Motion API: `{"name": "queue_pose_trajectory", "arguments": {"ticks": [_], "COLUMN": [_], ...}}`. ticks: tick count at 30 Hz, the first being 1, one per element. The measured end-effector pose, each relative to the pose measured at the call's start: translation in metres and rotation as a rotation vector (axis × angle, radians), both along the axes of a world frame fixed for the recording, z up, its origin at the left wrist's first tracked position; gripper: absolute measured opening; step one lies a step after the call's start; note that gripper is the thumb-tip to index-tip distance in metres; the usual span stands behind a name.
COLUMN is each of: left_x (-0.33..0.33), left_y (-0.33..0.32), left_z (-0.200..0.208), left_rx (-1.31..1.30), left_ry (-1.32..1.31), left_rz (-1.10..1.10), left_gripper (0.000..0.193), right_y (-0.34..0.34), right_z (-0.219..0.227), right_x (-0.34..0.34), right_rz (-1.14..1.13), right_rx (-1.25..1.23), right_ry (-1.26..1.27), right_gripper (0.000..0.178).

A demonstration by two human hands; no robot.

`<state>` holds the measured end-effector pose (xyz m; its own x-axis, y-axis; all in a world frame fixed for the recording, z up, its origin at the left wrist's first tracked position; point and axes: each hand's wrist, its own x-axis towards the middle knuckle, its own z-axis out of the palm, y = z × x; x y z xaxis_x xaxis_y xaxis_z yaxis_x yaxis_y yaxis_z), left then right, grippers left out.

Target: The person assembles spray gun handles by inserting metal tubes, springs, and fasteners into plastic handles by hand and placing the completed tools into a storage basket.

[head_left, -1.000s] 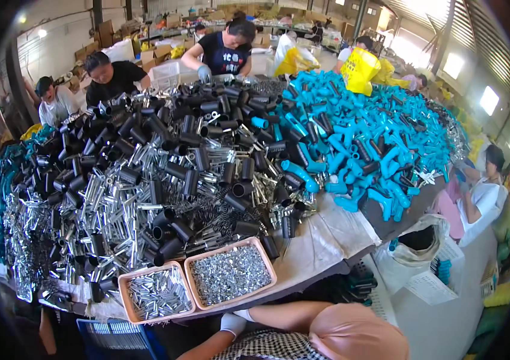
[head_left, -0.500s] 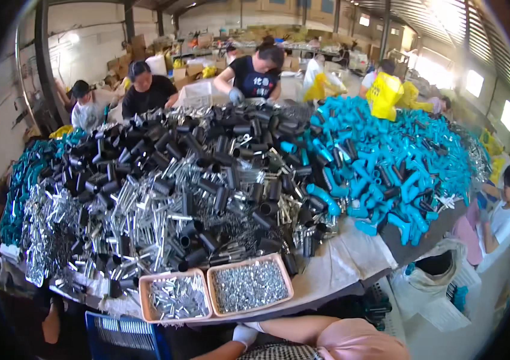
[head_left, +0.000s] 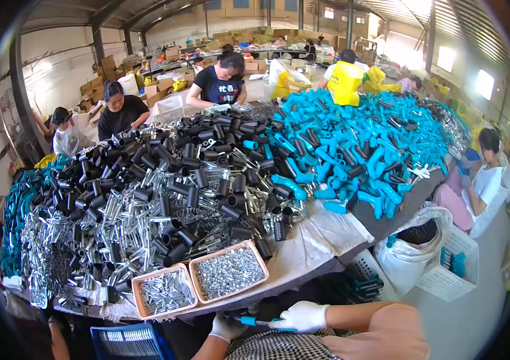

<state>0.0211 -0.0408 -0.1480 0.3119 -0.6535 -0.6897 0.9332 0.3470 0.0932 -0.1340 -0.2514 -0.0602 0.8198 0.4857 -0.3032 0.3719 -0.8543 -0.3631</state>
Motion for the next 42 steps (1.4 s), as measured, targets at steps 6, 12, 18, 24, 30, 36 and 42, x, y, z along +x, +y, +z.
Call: {"name": "queue_pose_trajectory", "arguments": {"ticks": [6,12,18,24,30,36,42], "left_x": [-0.027,-0.053,-0.045,-0.026,0.000,0.002,-0.004], "left_y": [-0.010,-0.015,-0.073,-0.120,-0.137,-0.162,-0.168], "left_z": [-0.098,-0.020,0.105,0.150,0.103,0.082,0.082], "left_rx": [-0.002,-0.073,-0.068,-0.412,0.258,0.861,0.965], "left_ry": [0.176,-0.017,-0.993,-1.338,-2.401,-2.793,-2.804], "left_rz": [0.065,0.164,-0.075,-0.572,-0.425,-0.334,-0.409], "left_gripper": [0.033,0.036,0.053,0.075,0.070,0.052,0.046], "right_y": [-0.013,-0.058,-0.021,-0.052,-0.088,-0.123,-0.167], "right_z": [-0.027,-0.009,-0.079,-0.051,-0.027,-0.006,-0.105], "right_x": [-0.043,-0.095,-0.111,-0.152,-0.292,-0.262,-0.161], "right_rz": [-0.240,-1.183,-1.055,-1.022,-1.713,-1.877,-1.658], "right_rx": [0.290,1.332,2.132,2.281,1.698,1.066,0.281], "right_ry": [-0.104,0.664,1.029,0.640,-0.048,-0.035,0.020], "right_gripper": [0.052,0.054,0.043,0.047,0.069,0.043,0.032]}}
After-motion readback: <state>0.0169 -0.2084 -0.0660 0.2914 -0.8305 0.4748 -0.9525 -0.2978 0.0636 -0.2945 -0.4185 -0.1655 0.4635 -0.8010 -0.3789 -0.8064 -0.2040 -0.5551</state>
